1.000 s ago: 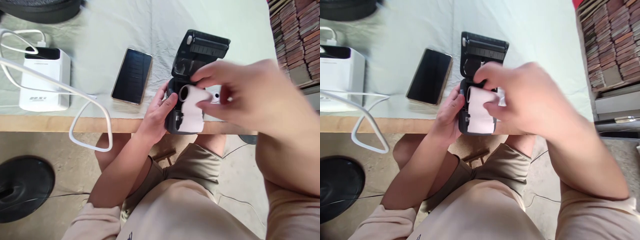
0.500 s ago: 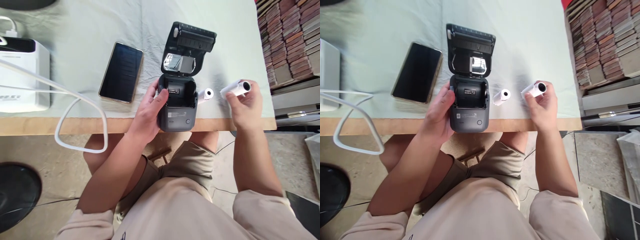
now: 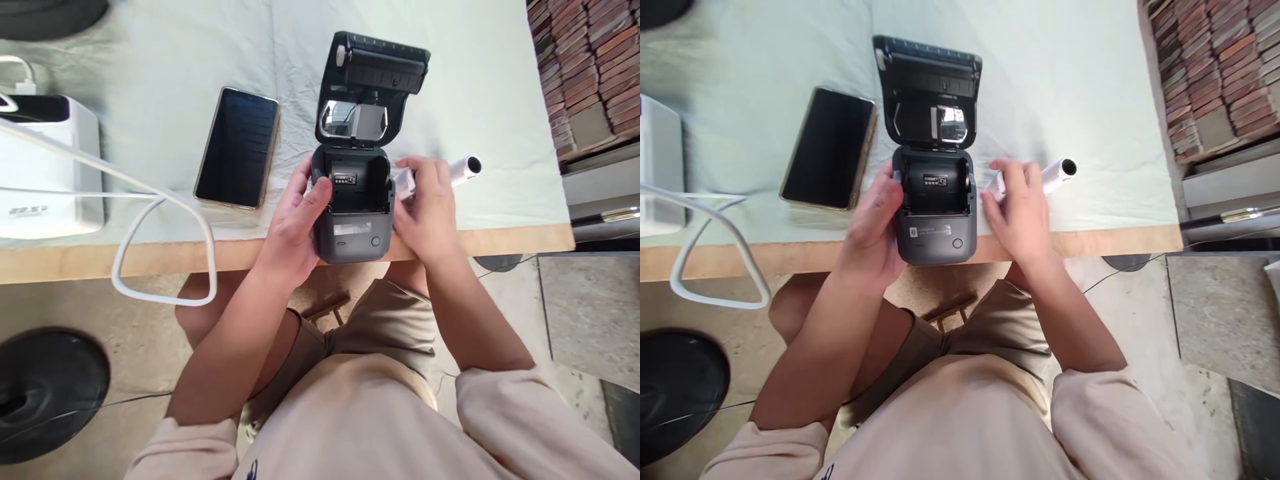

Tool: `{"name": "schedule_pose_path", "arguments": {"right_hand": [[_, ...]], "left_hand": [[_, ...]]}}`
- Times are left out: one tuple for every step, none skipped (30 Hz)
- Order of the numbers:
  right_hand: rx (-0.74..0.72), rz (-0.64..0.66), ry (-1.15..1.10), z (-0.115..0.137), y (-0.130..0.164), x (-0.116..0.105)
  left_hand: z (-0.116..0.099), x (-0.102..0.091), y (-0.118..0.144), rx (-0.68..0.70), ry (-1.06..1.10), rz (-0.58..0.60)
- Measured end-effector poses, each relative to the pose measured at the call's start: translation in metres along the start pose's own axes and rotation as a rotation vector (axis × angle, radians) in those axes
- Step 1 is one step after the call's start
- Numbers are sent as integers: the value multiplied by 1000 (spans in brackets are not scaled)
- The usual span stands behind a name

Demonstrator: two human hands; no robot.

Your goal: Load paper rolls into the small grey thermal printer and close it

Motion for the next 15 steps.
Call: {"name": "schedule_pose_path", "arguments": {"right_hand": [[-10, -9, -30, -1, -1, 4], [-23, -22, -78, -3, -1, 6], [-33, -46, -156, -7, 0, 4], [-25, -81, -266, -12, 1, -1], [18, -115, -404, -19, 2, -7], [99, -136, -559, -28, 3, -11], [208, -131, -717, -36, 4, -13], [327, -90, -853, -43, 7, -10], [434, -16, -948, -45, 9, -5], [517, 65, -1014, -43, 12, 0], [568, 128, -1056, -40, 13, 3], [588, 151, -1077, -36, 13, 3], [586, 140, -1079, -32, 12, 1], [562, 98, -1065, -27, 9, -3], [514, 40, -1041, -21, 6, -8]], "left_hand": [[0, 0, 0, -4, 3, -6], [0, -1, 1, -12, 10, -11], [1, -1, 1, -26, 17, -12], [2, -1, 1, -41, 26, -11], [3, -1, 2, -55, 37, -9], [3, 0, 2, -59, 48, -3], [3, 1, 2, -61, 58, 7], [3, 1, 2, -58, 67, 15], [3, 2, 2, -53, 75, 24], [3, 3, 2, -52, 79, 30], [3, 3, 2, -52, 81, 35], [4, 3, 1, -53, 82, 40], [4, 3, 1, -52, 82, 46], [4, 3, 1, -49, 83, 52], [4, 3, 1, -47, 80, 53]]}}
Point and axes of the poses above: each hand's wrist, its own y-axis away from the middle knuckle, its own x-axis out of the palm, z = x × y, the point moved 9 cm from there along -y, towards the middle knuckle, and after that the axes turned 7 degrees about -z, right-handed, at the moved point
